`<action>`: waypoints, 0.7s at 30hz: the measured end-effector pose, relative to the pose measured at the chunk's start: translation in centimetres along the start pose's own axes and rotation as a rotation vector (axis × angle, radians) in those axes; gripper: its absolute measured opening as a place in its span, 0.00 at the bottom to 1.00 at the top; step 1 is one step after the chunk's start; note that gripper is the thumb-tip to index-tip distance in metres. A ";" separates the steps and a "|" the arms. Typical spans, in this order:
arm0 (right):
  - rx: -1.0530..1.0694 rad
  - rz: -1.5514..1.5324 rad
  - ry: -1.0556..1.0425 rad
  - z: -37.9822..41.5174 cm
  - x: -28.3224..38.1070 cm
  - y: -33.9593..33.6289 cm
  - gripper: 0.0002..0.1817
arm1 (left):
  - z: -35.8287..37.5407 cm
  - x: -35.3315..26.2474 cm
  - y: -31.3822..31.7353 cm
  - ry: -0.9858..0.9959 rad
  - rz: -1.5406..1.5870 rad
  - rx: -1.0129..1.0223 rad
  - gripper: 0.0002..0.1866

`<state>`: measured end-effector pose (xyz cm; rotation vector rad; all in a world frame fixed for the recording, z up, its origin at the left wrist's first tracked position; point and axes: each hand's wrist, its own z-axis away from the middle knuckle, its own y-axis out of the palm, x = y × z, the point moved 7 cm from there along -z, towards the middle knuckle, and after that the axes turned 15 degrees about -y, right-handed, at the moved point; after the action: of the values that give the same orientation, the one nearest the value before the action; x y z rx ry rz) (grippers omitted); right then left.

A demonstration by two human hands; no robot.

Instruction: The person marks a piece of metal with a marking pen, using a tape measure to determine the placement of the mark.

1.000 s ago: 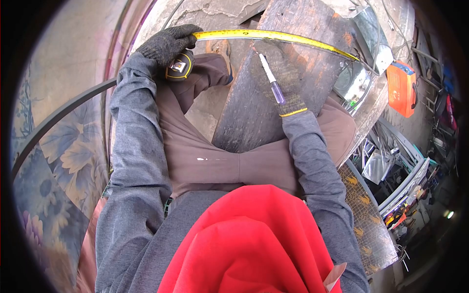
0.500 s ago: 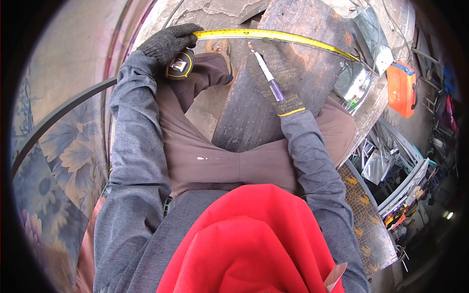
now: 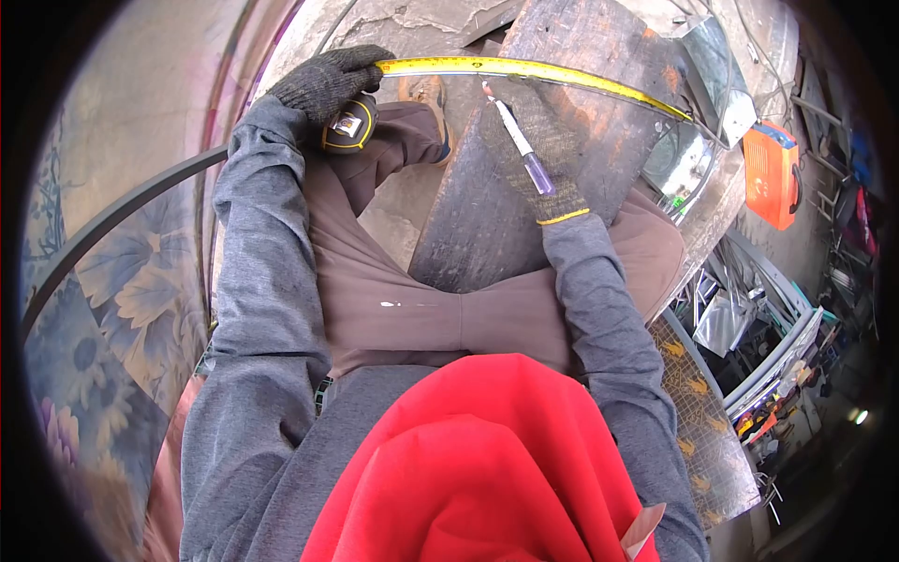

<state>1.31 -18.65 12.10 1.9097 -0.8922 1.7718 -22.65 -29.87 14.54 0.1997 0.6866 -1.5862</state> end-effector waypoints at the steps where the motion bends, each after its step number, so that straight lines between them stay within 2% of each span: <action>1: 0.035 0.197 -0.112 0.3 -0.1 0.1 0.20 | 0.0 0.1 0.0 -0.006 0.010 0.004 0.20; 2: 0.069 0.393 -0.224 0.2 0.7 0.3 0.22 | -0.1 0.1 0.1 -0.006 0.010 0.004 0.20; 6: 0.122 0.493 -0.309 0.1 1.2 0.3 0.22 | 0.1 -0.1 0.0 -0.003 -0.009 -0.003 0.20; 8: 0.047 0.173 -0.110 0.3 -0.4 0.4 0.23 | 0.1 0.0 0.0 -0.013 -0.013 -0.003 0.20; 9: 0.048 0.173 -0.109 0.4 -0.2 0.0 0.23 | 0.0 0.0 -0.1 0.001 -0.027 -0.009 0.20; 11: 0.314 -0.026 0.093 1.3 -0.9 1.0 0.35 | 0.1 -0.2 -0.1 0.015 -0.042 -0.015 0.20; 12: 0.314 -0.025 0.094 1.1 -0.7 1.0 0.35 | 0.3 -0.3 0.0 -0.003 -0.038 -0.014 0.20; 21: 0.235 0.495 -0.203 -0.8 1.8 2.1 0.27 | -0.2 0.1 0.0 0.019 -0.017 -0.002 0.19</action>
<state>-0.64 -19.96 13.65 2.1850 -1.3800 2.0553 -22.74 -29.79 14.34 0.2087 0.7062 -1.6016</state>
